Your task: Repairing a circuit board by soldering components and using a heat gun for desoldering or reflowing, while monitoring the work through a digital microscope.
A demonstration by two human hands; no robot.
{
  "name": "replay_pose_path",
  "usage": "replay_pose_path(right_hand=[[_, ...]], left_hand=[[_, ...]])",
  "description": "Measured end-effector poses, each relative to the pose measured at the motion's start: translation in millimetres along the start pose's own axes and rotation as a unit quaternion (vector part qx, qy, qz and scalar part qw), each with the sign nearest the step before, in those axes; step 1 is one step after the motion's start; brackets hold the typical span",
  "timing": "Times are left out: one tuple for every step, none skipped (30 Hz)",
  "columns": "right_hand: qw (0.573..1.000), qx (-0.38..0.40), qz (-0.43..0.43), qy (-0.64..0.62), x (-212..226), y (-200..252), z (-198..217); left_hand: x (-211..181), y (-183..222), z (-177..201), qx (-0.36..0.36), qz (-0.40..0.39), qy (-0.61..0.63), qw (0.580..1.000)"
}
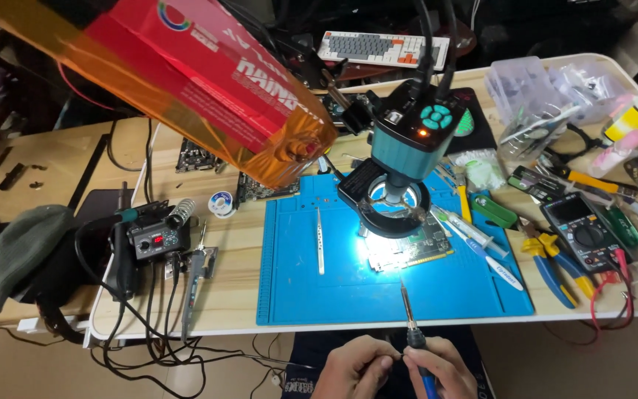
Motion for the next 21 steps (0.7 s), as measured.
replay_pose_path(right_hand=[[1.000,-0.001,-0.001,0.000,-3.4,0.7,-0.9],[1.000,0.001,0.009,-0.015,-6.0,1.6,-2.0],[0.999,0.003,0.020,-0.030,-8.6,2.3,-3.6],[0.999,0.003,0.018,-0.029,-6.2,0.9,-3.6],[0.998,0.008,0.024,-0.052,-3.2,-0.8,-4.2],[0.997,0.013,0.030,-0.074,-0.1,-3.6,-5.6],[0.997,0.012,0.030,-0.074,-4.2,-3.7,-6.4],[0.997,0.019,0.037,-0.068,-7.6,-3.3,-7.6],[0.997,0.025,0.045,-0.061,-11.0,-3.1,-9.1],[0.997,0.025,0.044,-0.061,-11.5,-5.1,-10.2],[0.997,0.027,0.050,-0.056,-11.4,-7.4,-11.6],[0.997,0.028,0.058,-0.051,-11.6,-11.2,-13.4],[0.997,0.027,0.058,-0.050,-9.5,-14.6,-15.0],[0.997,0.024,0.057,-0.054,-7.4,-17.7,-16.5],[0.996,0.021,0.057,-0.058,-5.6,-20.9,-18.2],[0.997,0.020,0.056,-0.057,1.1,-28.4,-19.5],[0.996,0.025,0.063,-0.057,7.7,-35.8,-21.3],[0.996,0.031,0.068,-0.057,14.1,-41.5,-22.2],[0.996,0.031,0.066,-0.056,11.4,-45.8,-23.2],[0.996,0.039,0.063,-0.056,8.6,-49.8,-24.2],[0.995,0.046,0.060,-0.057,5.9,-53.4,-25.2]], left_hand=[[-0.8,0.5,-0.8,0.002,0.001,-0.001,1.000],[-0.1,1.4,-1.5,0.002,0.024,0.017,1.000],[0.6,2.2,-1.8,0.001,0.047,0.034,0.998],[-1.2,2.2,-2.2,0.002,0.048,0.035,0.998],[-1.8,2.1,-1.8,-0.003,0.071,0.014,0.997],[-2.8,1.2,-0.5,-0.008,0.093,-0.008,0.996],[-3.1,-1.0,0.8,-0.007,0.093,-0.008,0.996],[-2.7,-2.8,2.0,-0.004,0.102,-0.028,0.994],[-2.2,-4.8,3.5,0.000,0.112,-0.048,0.993],[-1.5,-6.9,5.3,0.001,0.113,-0.048,0.992],[-2.0,-9.5,8.2,-0.011,0.095,-0.064,0.993],[-3.1,-13.6,11.5,-0.023,0.077,-0.080,0.994],[-0.8,-17.4,14.2,-0.022,0.076,-0.080,0.994],[0.6,-20.9,16.7,-0.019,0.057,-0.078,0.995],[2.2,-24.7,19.2,-0.017,0.039,-0.076,0.996],[9.8,-30.2,20.4,-0.015,0.039,-0.076,0.996],[13.7,-36.0,21.9,-0.028,-0.033,-0.094,0.995],[18.5,-39.9,22.1,-0.039,-0.102,-0.111,0.988],[19.3,-43.9,22.7,-0.038,-0.100,-0.110,0.988],[19.1,-47.4,23.3,-0.047,-0.119,-0.131,0.983],[19.0,-50.6,23.9,-0.056,-0.137,-0.151,0.977]])
Point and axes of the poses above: each hand's wrist, its own y-axis away from the middle knuckle, its own z-axis out of the back of the hand, x = y × z, the point moved 3 cm from there along -y, towards the middle knuckle, and after that the axes turned 2 degrees about -z, right-handed, at the moved point
